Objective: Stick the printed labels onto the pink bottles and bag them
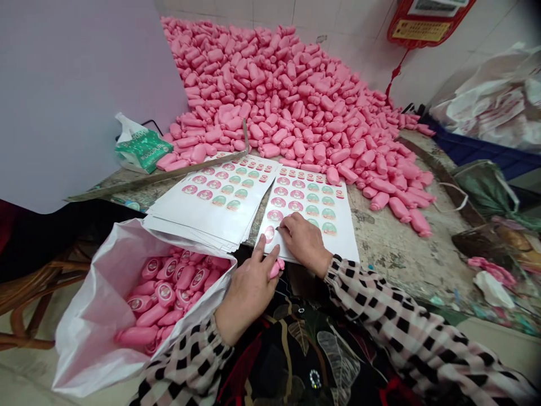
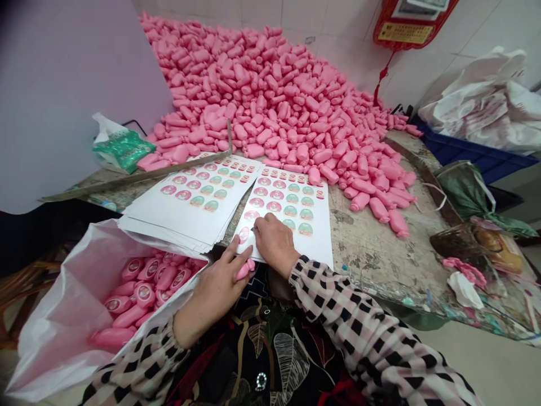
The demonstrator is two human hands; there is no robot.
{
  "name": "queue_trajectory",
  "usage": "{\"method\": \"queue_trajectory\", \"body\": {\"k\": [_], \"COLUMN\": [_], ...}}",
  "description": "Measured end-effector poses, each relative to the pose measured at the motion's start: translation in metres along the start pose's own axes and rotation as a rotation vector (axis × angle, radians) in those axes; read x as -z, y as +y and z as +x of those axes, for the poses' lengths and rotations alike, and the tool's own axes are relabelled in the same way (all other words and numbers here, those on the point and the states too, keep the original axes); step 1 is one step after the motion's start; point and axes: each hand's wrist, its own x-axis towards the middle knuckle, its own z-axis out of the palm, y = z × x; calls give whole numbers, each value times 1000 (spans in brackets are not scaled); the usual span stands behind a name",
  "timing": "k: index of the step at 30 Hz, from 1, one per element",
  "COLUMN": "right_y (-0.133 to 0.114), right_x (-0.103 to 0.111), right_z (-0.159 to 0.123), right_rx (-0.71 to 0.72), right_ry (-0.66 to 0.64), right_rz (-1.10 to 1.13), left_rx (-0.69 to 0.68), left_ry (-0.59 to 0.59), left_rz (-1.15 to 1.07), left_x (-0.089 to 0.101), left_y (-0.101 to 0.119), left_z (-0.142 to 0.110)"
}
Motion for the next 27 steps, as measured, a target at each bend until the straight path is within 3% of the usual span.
{"method": "queue_trajectory", "body": {"k": [13,27], "right_y": [9,5], "right_x": [-1,2], "right_z": [3,0], "right_rx": [37,56], "right_ry": [-15,-10], "right_rz": [86,3], "left_rx": [-14,-32], "left_ry": [44,66], "left_rz": [12,-10], "left_x": [-10,-16], "left_y": [-1,-5], "left_z": [2,1]}}
